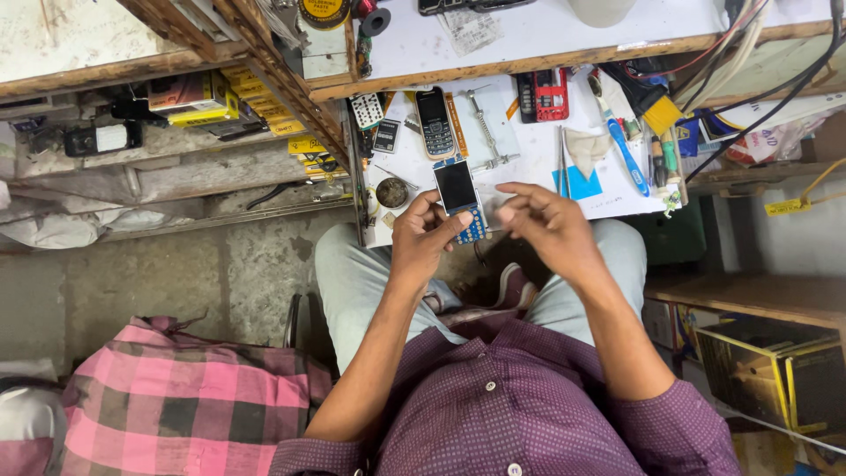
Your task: The person sits at a repair bench and repairs a feature phone. They disassemble the phone by hand, remove and reinsert the battery, use a screwdriver and tweezers on the internal components, press the keypad, and reassemble the phone's back cover.
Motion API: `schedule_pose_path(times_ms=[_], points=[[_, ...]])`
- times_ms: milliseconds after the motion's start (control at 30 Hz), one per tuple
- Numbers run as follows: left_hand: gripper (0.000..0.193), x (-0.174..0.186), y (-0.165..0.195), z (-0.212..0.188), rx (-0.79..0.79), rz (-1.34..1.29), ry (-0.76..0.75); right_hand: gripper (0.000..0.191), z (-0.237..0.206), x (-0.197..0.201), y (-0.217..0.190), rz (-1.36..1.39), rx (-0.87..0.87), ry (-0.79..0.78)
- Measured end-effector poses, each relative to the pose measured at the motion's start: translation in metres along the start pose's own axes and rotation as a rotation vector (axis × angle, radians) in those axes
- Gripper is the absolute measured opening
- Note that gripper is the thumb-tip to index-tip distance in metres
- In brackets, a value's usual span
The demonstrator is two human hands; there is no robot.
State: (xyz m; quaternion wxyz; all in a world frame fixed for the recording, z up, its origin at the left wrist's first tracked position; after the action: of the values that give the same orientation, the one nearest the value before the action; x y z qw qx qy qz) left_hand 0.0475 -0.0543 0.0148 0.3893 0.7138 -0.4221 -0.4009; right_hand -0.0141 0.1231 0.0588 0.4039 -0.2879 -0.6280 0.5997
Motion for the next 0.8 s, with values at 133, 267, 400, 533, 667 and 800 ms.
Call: schedule_pose_path(times_ms=[133,267,400,533,667,800], points=[[0.035,-0.002,-0.002,0.0,0.007,0.014,-0.023,0.043,0.0,-0.02,0.01,0.136,-0.031,-0.039],[0.034,-0.005,-0.003,0.001,0.006,0.014,-0.053,0.045,0.0,-0.023,0.014,0.22,-0.054,-0.046],[0.031,-0.007,-0.006,0.0,0.029,0.031,-0.079,0.047,0.0,-0.024,0.018,0.297,-0.09,-0.052],[0.031,-0.009,-0.005,0.0,0.021,0.05,-0.084,0.052,-0.001,-0.024,0.018,0.311,-0.092,-0.062],[0.032,-0.009,-0.004,-0.001,0.03,0.045,-0.08,0.052,-0.001,-0.025,0.019,0.326,-0.092,-0.061],[0.034,-0.01,0.0,-0.001,0.0,0.084,-0.085,0.048,0.001,-0.025,0.023,0.329,-0.113,-0.039]])
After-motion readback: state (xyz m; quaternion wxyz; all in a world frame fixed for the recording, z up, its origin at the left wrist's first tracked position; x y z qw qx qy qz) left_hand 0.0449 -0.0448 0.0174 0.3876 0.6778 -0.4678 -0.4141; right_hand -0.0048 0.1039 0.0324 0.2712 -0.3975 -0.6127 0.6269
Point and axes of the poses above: each hand's wrist, its own z-axis towards the middle knuckle, its own x-axis out of the back of the hand, y = z × x, the point moved 10 cm from there along z, towards the middle knuckle, and after that the axes turned 10 degrees about x, right-handed, at the moved point
